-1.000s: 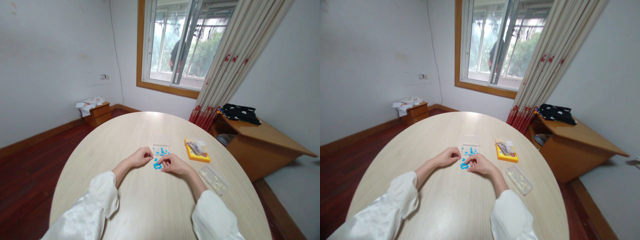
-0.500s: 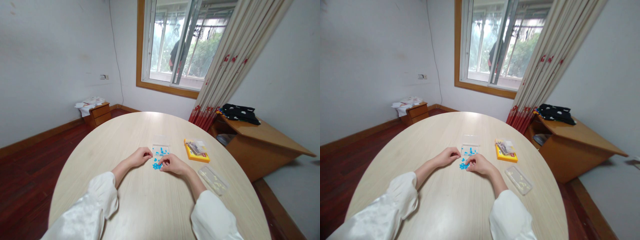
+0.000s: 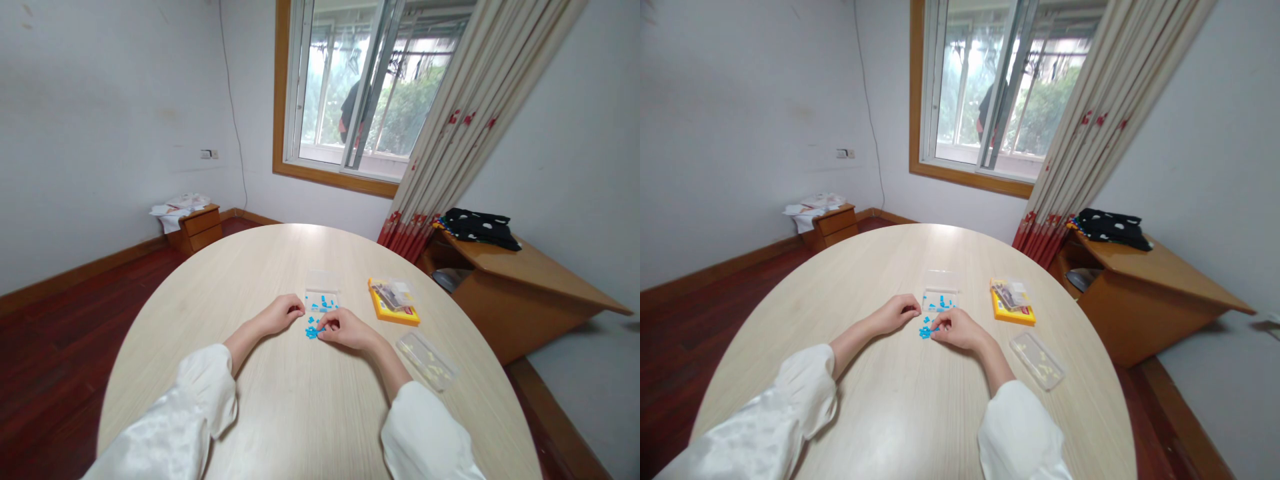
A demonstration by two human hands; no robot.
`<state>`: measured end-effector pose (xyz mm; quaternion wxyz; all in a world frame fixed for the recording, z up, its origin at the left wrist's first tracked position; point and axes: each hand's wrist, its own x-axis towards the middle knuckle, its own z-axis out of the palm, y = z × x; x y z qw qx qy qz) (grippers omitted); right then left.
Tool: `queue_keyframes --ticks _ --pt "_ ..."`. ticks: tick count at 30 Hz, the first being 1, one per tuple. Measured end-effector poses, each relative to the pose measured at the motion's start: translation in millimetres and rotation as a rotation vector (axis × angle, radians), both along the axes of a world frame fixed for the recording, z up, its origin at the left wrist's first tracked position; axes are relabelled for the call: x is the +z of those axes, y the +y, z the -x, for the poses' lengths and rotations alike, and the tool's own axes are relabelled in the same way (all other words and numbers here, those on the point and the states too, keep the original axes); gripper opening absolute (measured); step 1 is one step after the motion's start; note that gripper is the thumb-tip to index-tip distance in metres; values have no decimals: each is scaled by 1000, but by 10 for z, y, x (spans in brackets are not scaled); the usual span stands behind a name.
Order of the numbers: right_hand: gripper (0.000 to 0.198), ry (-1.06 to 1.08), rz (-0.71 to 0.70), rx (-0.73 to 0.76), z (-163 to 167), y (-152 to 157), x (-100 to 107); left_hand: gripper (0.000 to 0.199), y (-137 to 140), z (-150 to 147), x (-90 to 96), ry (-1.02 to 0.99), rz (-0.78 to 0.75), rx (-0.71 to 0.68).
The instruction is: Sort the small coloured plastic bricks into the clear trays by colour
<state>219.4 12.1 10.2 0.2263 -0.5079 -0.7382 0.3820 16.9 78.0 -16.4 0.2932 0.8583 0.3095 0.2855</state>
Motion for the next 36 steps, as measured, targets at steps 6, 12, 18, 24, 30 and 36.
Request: queue_keyframes --ticks 6,12,18,24,30,36 --pt "20 -10 -9 -4 -3 5 -9 11 -5 0 -2 2 17 8" --pt "30 70 43 -5 -17 -4 -1 7 -13 7 -5 -22 58 19" --pt "41 447 7 -273 -126 31 -45 6 -29 14 25 7 4 44" --pt "47 529 -230 -584 -193 144 -154 10 -18 23 23 62 -80 37" --pt "51 464 -258 -596 -185 145 -153 11 -26 15 42 79 -95 42" --pt "56 422 -248 -588 -197 150 -171 12 -19 19 25 88 -109 80"
